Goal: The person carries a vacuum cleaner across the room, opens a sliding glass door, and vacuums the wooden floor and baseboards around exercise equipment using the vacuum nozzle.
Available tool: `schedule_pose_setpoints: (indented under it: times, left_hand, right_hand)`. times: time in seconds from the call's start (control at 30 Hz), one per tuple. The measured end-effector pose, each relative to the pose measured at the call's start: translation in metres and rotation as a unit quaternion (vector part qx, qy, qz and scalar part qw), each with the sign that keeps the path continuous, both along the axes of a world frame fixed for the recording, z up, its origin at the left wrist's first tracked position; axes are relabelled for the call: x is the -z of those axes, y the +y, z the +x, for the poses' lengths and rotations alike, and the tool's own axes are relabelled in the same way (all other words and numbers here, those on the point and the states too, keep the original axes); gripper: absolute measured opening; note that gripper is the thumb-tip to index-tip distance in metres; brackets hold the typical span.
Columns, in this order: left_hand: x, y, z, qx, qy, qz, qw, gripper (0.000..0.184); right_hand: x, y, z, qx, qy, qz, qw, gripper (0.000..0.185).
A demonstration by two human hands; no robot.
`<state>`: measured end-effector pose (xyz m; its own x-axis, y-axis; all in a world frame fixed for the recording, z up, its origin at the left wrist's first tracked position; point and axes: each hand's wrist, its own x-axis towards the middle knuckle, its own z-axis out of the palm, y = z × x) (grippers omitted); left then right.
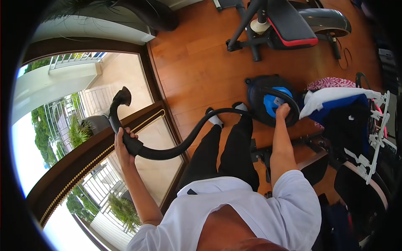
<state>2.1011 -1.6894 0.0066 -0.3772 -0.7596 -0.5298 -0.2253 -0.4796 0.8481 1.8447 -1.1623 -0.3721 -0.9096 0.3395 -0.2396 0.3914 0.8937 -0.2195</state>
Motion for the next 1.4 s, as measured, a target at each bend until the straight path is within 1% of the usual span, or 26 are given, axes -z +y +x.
schedule_pose_setpoints:
  times: [0.1,0.13,0.23,0.33,0.37,0.4,0.53,0.63,0.67,0.7,0.73,0.77,0.8,0.83,0.87,0.9,0.97,1.03,1.07,1.1,1.13,1.17,1.23,1.33,1.4]
  left_hand:
    - [0.001,-0.006,0.007,0.006,0.005,0.006,1.0,0.041]
    - [0.001,-0.007,0.01,0.009,0.01,0.008,1.0,0.042]
    - [0.006,-0.01,0.013,0.011,0.006,0.004,1.0,0.042]
    - [0.008,-0.013,0.018,0.016,0.019,0.009,1.0,0.043]
    - [0.01,-0.014,0.018,0.019,0.025,0.009,0.999,0.043]
    - [0.008,-0.014,0.015,0.02,0.033,0.003,0.999,0.034]
    - [0.018,-0.021,0.008,0.001,0.052,-0.001,0.999,0.016]
    - [0.026,-0.032,-0.02,0.002,0.076,-0.02,0.997,0.016]
    - [0.029,-0.037,-0.032,-0.004,0.078,-0.025,0.997,0.016]
    - [0.024,-0.04,-0.046,0.003,0.08,-0.036,0.996,0.017]
    - [0.021,-0.047,-0.059,0.008,0.087,-0.043,0.995,0.017]
    - [0.018,-0.052,-0.072,0.017,0.093,-0.047,0.994,0.016]
    - [0.013,-0.063,-0.085,0.032,0.081,-0.059,0.994,0.016]
    - [0.006,-0.071,-0.095,0.047,0.068,-0.068,0.994,0.015]
    - [-0.002,-0.08,-0.106,0.064,0.072,-0.076,0.992,0.015]
    - [-0.009,-0.089,-0.114,0.086,0.074,-0.082,0.99,0.015]
    - [-0.02,-0.107,-0.133,0.107,0.087,-0.092,0.986,0.02]
    - [-0.032,-0.125,-0.151,0.139,0.081,-0.111,0.981,0.031]
    - [-0.04,-0.13,-0.161,0.152,0.091,-0.114,0.978,0.039]
    - [-0.043,-0.14,-0.166,0.168,0.103,-0.113,0.974,0.041]
    - [-0.046,-0.146,-0.174,0.161,0.091,-0.131,0.974,0.04]
    - [-0.05,-0.152,-0.181,0.156,0.078,-0.148,0.973,0.04]
    - [-0.05,-0.176,-0.186,0.154,0.116,-0.121,0.974,0.042]
    - [-0.05,-0.208,-0.196,0.196,0.142,-0.096,0.966,0.049]
    - [-0.048,-0.227,-0.204,0.235,0.178,-0.047,0.954,0.053]
  right_hand:
    - [-0.014,-0.033,0.01,-0.002,0.015,-0.026,1.0,0.016]
    - [-0.015,-0.044,0.012,0.017,0.003,-0.027,0.999,0.019]
    - [-0.014,-0.066,0.014,0.035,0.012,0.005,0.999,0.02]
    - [-0.014,-0.067,0.011,0.011,0.003,-0.004,1.0,0.021]
    - [-0.013,-0.066,0.011,0.007,-0.011,-0.002,1.0,0.021]
    - [-0.015,-0.066,0.011,0.003,-0.024,-0.001,1.0,0.022]
    - [0.001,-0.05,0.01,-0.038,-0.106,0.019,0.993,0.029]
    - [-0.013,-0.058,0.018,-0.033,-0.197,0.019,0.98,0.034]
    - [-0.012,-0.064,0.024,-0.03,-0.195,0.037,0.98,0.035]
    - [0.001,-0.066,0.035,-0.025,-0.193,0.055,0.979,0.036]
    - [-0.009,-0.078,0.042,-0.016,-0.193,0.074,0.978,0.037]
    - [-0.021,-0.086,0.049,-0.049,-0.242,0.037,0.968,0.043]
    - [-0.06,-0.115,0.056,-0.077,-0.293,-0.001,0.953,0.05]
    - [-0.045,-0.117,0.069,-0.111,-0.31,-0.015,0.944,0.048]
    - [-0.041,-0.125,0.084,-0.127,-0.278,-0.035,0.951,0.045]
    - [-0.064,-0.146,0.091,-0.121,-0.259,-0.063,0.956,0.042]
    - [-0.068,-0.164,0.099,-0.126,-0.227,-0.059,0.964,0.035]
    - [-0.094,-0.182,0.094,-0.119,-0.192,-0.053,0.973,0.032]
    - [-0.105,-0.183,0.087,-0.12,-0.167,-0.046,0.978,0.03]
    - [-0.117,-0.182,0.082,-0.123,-0.143,-0.04,0.981,0.03]
    - [-0.122,-0.181,0.077,-0.128,-0.119,-0.034,0.984,0.029]
    - [-0.123,-0.176,0.076,-0.129,-0.138,-0.043,0.981,0.03]
    - [-0.12,-0.164,0.069,-0.129,-0.168,-0.063,0.975,0.032]
    - [-0.099,-0.189,0.082,-0.229,-0.163,-0.102,0.954,0.048]
    - [-0.085,-0.235,0.086,-0.305,-0.168,-0.151,0.925,0.068]
